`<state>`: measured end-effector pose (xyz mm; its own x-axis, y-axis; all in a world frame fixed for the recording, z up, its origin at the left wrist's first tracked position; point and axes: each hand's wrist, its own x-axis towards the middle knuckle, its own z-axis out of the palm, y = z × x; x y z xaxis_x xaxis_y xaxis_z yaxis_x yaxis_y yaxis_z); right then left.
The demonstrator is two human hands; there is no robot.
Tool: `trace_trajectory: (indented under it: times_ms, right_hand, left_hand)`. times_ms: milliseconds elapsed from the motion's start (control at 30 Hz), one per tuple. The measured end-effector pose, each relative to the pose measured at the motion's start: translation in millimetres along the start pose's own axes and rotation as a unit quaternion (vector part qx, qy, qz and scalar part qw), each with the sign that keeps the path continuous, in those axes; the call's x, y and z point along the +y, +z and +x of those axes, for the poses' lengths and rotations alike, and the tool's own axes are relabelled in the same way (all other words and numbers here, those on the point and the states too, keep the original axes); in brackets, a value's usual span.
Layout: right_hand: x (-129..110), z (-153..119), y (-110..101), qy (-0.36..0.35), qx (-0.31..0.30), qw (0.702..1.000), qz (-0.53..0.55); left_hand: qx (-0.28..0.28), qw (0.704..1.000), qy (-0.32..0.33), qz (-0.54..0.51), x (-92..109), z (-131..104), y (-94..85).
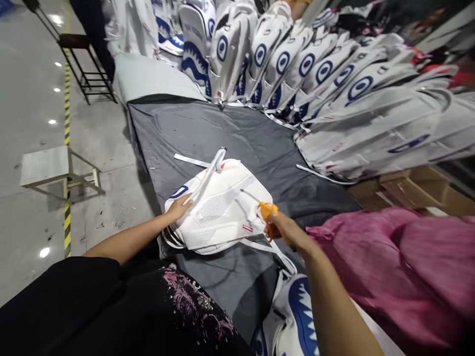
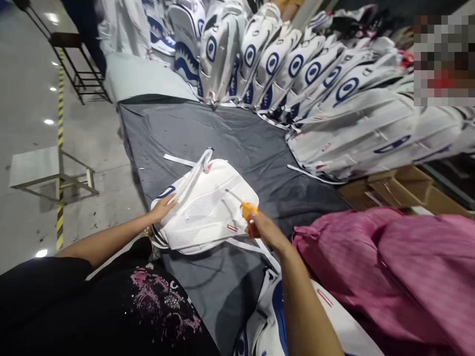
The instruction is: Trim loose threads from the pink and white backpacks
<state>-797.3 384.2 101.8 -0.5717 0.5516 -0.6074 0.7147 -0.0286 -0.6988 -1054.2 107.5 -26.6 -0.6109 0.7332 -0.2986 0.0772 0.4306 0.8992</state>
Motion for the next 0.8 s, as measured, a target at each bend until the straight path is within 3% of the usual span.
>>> trace_trajectory:
  times_ms: [100, 167, 200, 267, 333, 367, 500, 600, 700, 800]
  right_hand:
    - [32.9, -51.2, 52.5, 0.012, -0.123, 0.992, 0.01]
    - [32.3, -69.0, 77.3, 0.007, -0.133, 0.991, -0.006]
    - [24.7, -70.8, 84.3, 0.002, -0.095, 0.995, -0.024]
    - [-1.5, -61.6, 88.8, 0.002, 0.052, 0.995, -0.087]
    - [-36.0, -41.7, 88.0, 0.034, 0.194, 0.964, -0.179]
    - [-53.9, -30.7, 88.5, 0.052, 0.21, 0.949, -0.228]
    - [-115.2, 2.3, 101.7, 0.067, 0.095, 0.933, -0.341]
    - [-146.5, 11.9, 112.5, 0.114, 0.134, 0.915, -0.363]
    - [-169.9, 15.8, 122.4, 0.096, 0.064, 0.935, -0.335]
    - [-185.5, 15.9, 127.9, 0.129, 0.053, 0.934, -0.33]
  left_hand:
    - [-0.06, 0.989, -0.017, -0.135, 11.7, 12.9, -12.5]
    - [-0.133, 0.967, -0.059, -0.208, 18.3, 26.5, -22.6]
    - [-0.164, 0.954, -0.089, -0.235, 20.4, 34.9, -28.1]
    - [-0.204, 0.93, -0.158, -0.263, 22.2, 54.0, -38.4]
    - [-0.221, 0.911, -0.225, -0.266, 21.8, 73.8, -46.2]
    - [-0.228, 0.902, -0.256, -0.262, 21.2, 83.0, -48.9]
    - [-0.255, 0.875, -0.34, -0.233, 18.1, 111.0, -54.3]
    - [-0.267, 0.867, -0.369, -0.202, 15.3, 123.2, -54.9]
    - [-0.277, 0.873, -0.368, -0.161, 12.3, 128.3, -52.2]
    - [-0.27, 0.9, -0.321, -0.118, 9.5, 127.4, -48.5]
